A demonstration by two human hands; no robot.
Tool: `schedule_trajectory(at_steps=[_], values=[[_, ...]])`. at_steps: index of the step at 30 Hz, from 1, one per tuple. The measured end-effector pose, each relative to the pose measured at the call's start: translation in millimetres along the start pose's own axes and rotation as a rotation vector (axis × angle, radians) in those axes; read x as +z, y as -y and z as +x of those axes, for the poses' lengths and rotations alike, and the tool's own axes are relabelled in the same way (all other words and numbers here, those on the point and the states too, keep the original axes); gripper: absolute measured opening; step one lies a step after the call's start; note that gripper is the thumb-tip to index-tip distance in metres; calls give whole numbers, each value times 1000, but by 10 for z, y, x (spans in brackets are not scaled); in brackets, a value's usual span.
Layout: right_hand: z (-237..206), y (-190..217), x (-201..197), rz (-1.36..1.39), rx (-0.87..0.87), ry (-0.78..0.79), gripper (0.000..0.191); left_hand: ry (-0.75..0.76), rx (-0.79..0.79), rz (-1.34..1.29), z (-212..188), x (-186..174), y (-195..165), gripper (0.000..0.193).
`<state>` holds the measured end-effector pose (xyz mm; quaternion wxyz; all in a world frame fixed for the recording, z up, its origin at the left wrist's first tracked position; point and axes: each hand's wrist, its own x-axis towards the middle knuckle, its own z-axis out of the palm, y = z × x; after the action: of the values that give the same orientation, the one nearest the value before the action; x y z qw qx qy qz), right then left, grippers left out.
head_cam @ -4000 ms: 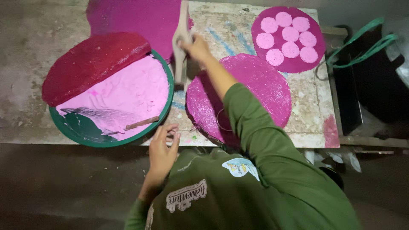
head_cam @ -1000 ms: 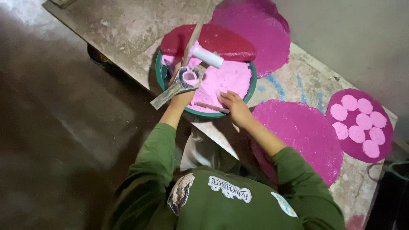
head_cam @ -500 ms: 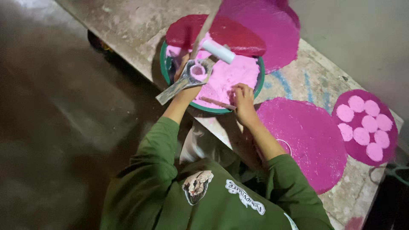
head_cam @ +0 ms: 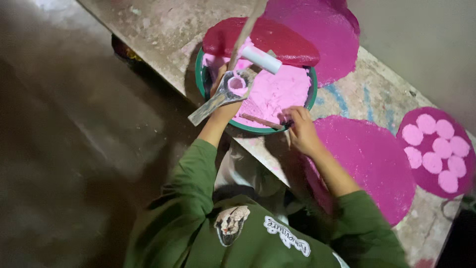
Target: The person scoops pink dough from a green basin and presses it into a handheld cylindrical mold. They then eject the formed round onto a pink tray and repeat the cycle. The person occasionally moves the tray to a different spot on the table.
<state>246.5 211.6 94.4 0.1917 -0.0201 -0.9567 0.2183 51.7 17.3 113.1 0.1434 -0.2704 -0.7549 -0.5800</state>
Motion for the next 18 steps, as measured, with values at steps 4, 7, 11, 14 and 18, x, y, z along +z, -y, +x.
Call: schedule_trajectory(at_steps=[4,7,11,14,18], values=[[48,-203,-400,-205,-151,215,37,-1,39,-55,-137,-130,58,51],[206,-415,-511,-398,-242,410,39,28,65,-100,-346,-200,225,48],[286,-539,-520,-462,-373,524,38,173,-2,-127,-535,-162,535,43],[269,-442,-457,-441,-386,542,43,235,0,-117,-400,-180,791,40],[322,32,-52,-327,-454,431,47,187,124,26,364,-311,1282,35]])
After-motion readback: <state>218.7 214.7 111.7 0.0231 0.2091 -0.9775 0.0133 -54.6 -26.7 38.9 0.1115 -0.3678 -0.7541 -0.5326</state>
